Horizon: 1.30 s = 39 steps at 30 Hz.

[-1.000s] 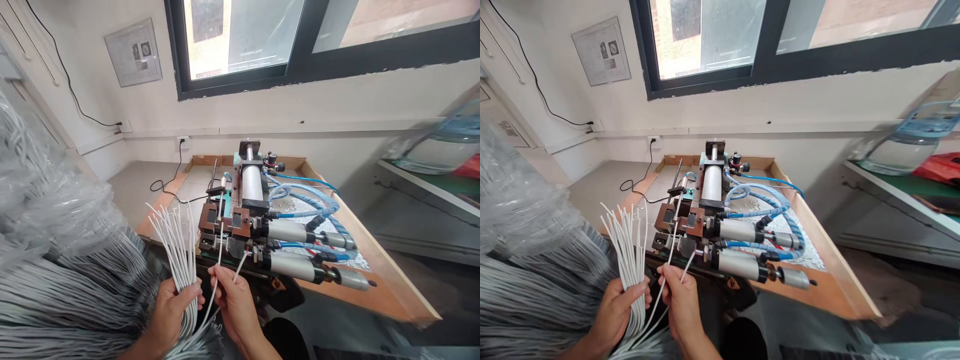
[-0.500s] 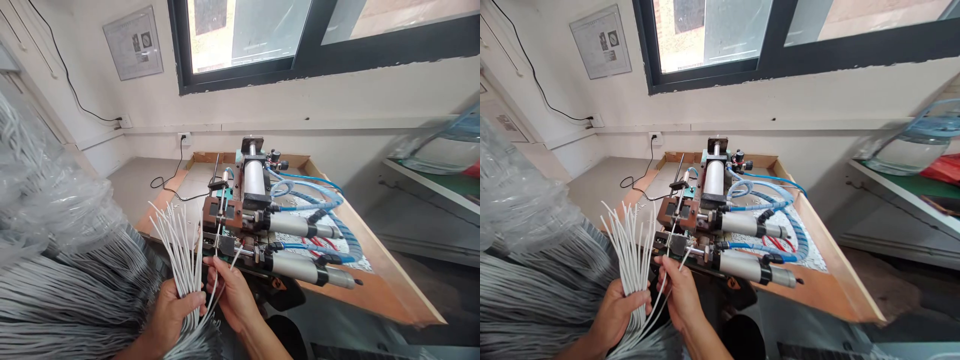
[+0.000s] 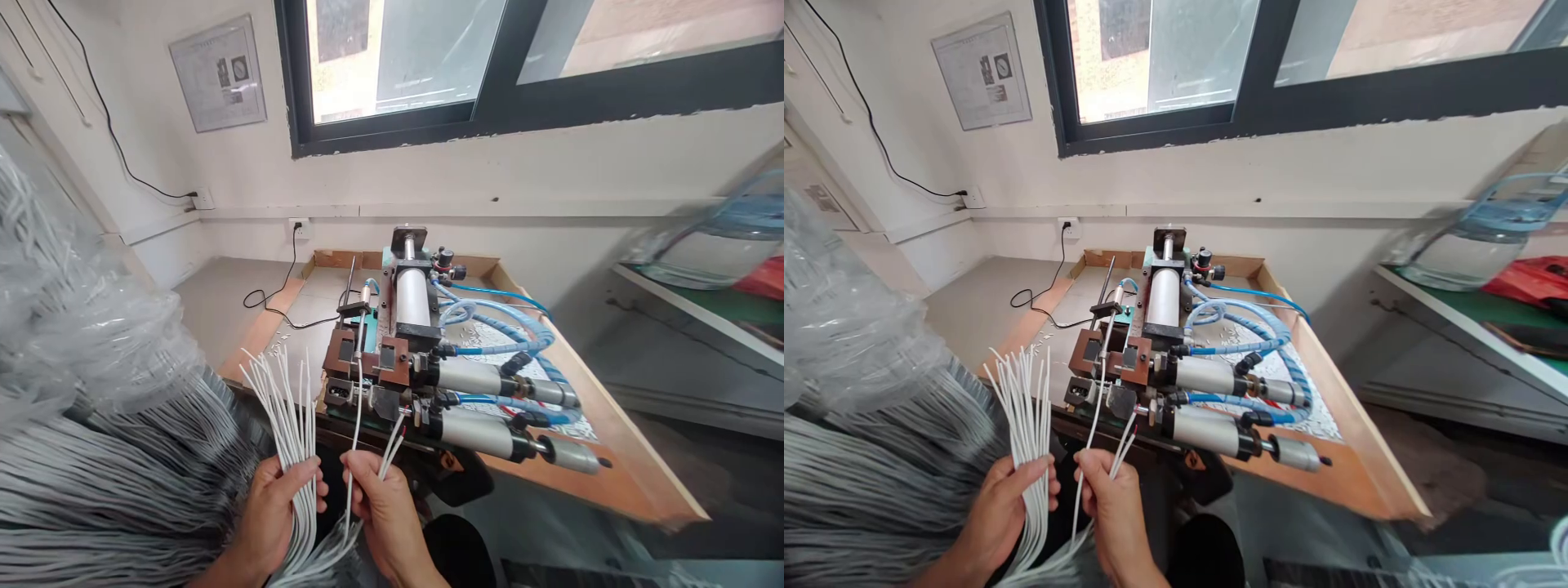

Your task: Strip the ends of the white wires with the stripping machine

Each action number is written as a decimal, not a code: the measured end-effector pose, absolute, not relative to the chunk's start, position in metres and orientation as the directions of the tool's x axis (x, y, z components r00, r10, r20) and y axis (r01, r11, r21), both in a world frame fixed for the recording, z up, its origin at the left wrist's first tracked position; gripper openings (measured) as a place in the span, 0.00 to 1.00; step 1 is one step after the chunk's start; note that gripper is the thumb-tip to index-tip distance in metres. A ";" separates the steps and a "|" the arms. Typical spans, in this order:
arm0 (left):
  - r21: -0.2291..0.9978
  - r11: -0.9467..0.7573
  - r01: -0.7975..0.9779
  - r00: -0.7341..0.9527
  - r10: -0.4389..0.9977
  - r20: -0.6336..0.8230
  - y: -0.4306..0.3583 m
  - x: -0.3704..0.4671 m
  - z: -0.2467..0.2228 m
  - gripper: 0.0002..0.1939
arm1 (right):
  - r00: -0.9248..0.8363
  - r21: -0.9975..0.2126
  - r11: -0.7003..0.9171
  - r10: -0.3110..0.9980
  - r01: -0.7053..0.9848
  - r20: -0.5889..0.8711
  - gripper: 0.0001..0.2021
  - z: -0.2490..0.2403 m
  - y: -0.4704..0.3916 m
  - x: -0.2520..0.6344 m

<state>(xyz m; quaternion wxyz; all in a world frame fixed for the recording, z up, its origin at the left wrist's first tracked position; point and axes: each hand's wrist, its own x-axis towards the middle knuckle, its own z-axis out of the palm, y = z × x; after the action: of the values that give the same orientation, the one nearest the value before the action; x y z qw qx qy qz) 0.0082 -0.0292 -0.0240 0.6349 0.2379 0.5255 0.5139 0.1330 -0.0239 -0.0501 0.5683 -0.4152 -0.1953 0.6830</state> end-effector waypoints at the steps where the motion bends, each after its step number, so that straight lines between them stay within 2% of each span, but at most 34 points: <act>1: 0.840 0.360 -0.406 -0.083 0.901 -0.426 -0.029 0.009 -0.023 0.13 | -0.011 -0.736 -0.283 0.937 -0.615 -0.350 0.16 -0.051 -0.025 0.133; 13: 0.841 0.364 -0.402 -0.082 0.900 -0.428 -0.028 0.010 -0.024 0.13 | -0.071 -0.720 -0.359 0.915 -0.594 -0.397 0.16 -0.045 -0.017 0.133; 20: 0.860 0.310 -0.405 -0.098 0.920 -0.378 -0.030 0.010 -0.019 0.11 | -0.101 -0.766 -0.377 0.918 -0.520 -0.383 0.16 -0.049 -0.012 0.138; 22: 0.867 0.284 -0.410 -0.110 0.928 -0.356 -0.029 0.010 -0.019 0.10 | -0.081 -0.850 -0.317 0.946 -0.421 -0.313 0.16 -0.061 -0.013 0.139; 25: 0.879 0.238 -0.413 -0.120 0.943 -0.311 -0.027 0.011 -0.018 0.09 | -0.081 -0.974 -0.224 0.972 -0.036 -0.220 0.16 -0.092 -0.018 0.139; 27: 0.887 0.209 -0.411 -0.150 0.944 -0.293 -0.025 0.013 -0.018 0.08 | -0.064 -0.956 -0.222 0.969 0.189 -0.238 0.13 -0.113 -0.024 0.140; 29: 0.896 0.182 -0.405 -0.177 0.946 -0.272 -0.022 0.014 -0.018 0.07 | 0.025 -0.927 -0.239 0.970 0.288 -0.242 0.08 -0.122 -0.027 0.142; 31: 0.904 0.154 -0.399 -0.171 0.956 -0.238 -0.019 0.016 -0.018 0.06 | 0.128 -0.926 -0.184 0.980 0.330 -0.149 0.11 -0.114 -0.027 0.144; 33: 0.908 0.135 -0.396 -0.141 0.968 -0.205 -0.017 0.018 -0.016 0.06 | 0.088 -0.962 -0.026 0.996 0.273 -0.001 0.13 -0.093 -0.024 0.144; 35: 0.911 0.135 -0.389 -0.114 0.975 -0.193 -0.016 0.020 -0.013 0.07 | -0.103 -0.995 0.088 0.991 0.049 0.083 0.12 -0.069 -0.022 0.141; 37: 0.912 0.138 -0.385 -0.105 0.976 -0.192 -0.014 0.022 -0.010 0.07 | -0.162 -0.988 0.075 0.982 -0.135 0.097 0.10 -0.052 -0.020 0.136; 39: 0.905 0.151 -0.398 -0.098 0.974 -0.206 -0.013 0.024 -0.008 0.06 | -0.114 -0.968 0.022 0.992 -0.250 0.052 0.10 -0.046 -0.017 0.132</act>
<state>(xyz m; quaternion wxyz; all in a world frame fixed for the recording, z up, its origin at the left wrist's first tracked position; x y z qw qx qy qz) 0.0239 -0.0133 -0.0080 0.5970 0.3073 0.4681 0.5745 0.1317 -0.0175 -0.0463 0.5371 -0.3930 -0.4718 0.5784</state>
